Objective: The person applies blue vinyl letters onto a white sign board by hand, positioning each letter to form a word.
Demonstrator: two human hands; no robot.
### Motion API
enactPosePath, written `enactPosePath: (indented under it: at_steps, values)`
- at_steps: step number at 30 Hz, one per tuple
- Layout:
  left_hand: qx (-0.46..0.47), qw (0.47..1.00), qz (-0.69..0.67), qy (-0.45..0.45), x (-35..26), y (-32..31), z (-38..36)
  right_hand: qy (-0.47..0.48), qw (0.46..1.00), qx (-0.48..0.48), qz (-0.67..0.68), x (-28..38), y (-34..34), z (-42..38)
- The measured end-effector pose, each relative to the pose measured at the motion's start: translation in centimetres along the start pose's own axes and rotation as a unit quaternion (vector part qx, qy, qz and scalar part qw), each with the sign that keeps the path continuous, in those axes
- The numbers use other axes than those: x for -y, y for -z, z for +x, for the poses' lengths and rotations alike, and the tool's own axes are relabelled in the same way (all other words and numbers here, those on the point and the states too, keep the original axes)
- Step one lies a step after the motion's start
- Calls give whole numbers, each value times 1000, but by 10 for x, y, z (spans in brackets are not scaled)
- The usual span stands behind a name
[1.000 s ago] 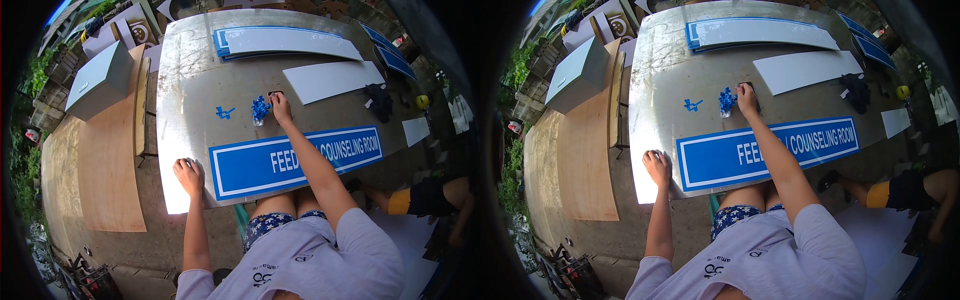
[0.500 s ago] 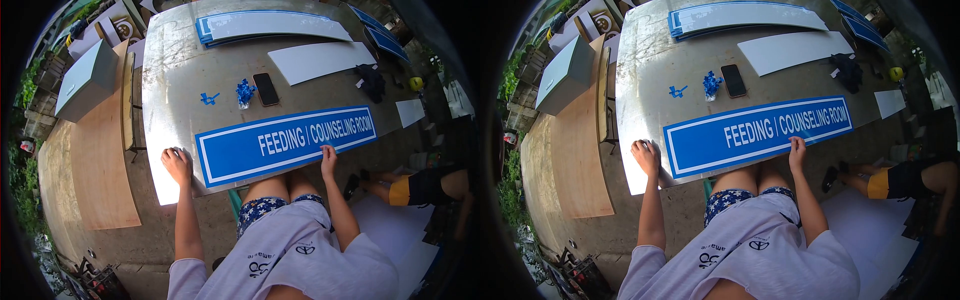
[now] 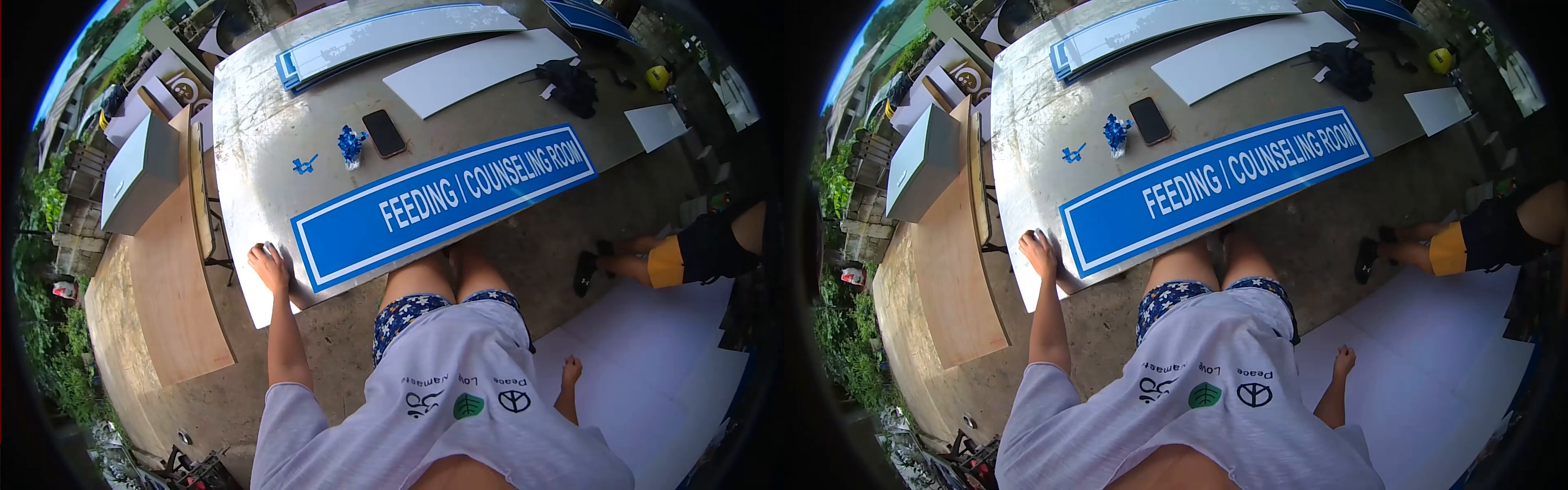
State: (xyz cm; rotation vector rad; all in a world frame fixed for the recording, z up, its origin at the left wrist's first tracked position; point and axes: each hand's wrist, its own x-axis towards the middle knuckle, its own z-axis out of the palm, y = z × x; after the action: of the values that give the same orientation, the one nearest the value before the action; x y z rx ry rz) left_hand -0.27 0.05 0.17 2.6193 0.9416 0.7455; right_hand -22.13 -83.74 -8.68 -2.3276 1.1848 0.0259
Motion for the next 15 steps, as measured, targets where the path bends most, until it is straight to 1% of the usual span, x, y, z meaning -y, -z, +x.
enactPosePath:
  at_steps: [1, 3, 4, 5, 6, 7, 8, 9, 10, 11, 12, 13, 14, 15]
  values:
    - [6, 1000, -31, 1, 6, 0, 1, -51, 998, 17, 31, -11, 8, -17]
    - [-7, 990, -140, 31, 23, 4, 6, -70, 996, 19, 57, -25, 17, -49]
    - [-31, 994, -100, 5, 32, 14, 7, -83, 993, 18, 79, -34, 19, -60]
    - [-53, 995, -88, -1, 34, 32, 5, -88, 992, 14, 86, -41, 20, -72]
    - [-55, 997, -61, -13, 33, 58, 0, -107, 989, 14, 105, -49, 20, -81]
    - [-52, 996, -71, -24, 48, 78, -5, -126, 984, 15, 124, -56, 20, -87]
    - [-65, 996, -34, -57, 70, 98, -12, -128, 983, 14, 131, -65, 20, -92]
    - [-43, 998, -39, 19, 91, 121, -19, -146, 978, 25, 149, -73, 19, -97]
    - [-47, 998, -10, 40, 91, 155, -35, -163, 971, 36, 169, -78, 16, -98]
    - [-50, 996, 5, 76, 113, 180, -50, -162, 970, 33, 179, -76, 16, -100]
    - [-74, 989, 62, 112, 145, 199, -69, -177, 966, 33, 183, -72, 20, -103]
    - [-120, 980, 79, 138, 166, 224, -96, -191, 963, 33, 189, -69, 22, -101]
    - [-135, 973, 99, 160, 209, 246, -124, -189, 961, 28, 200, -73, 21, -98]
    - [-144, 952, 167, 213, 222, 273, -158, -199, 957, 27, 211, -81, 19, -94]
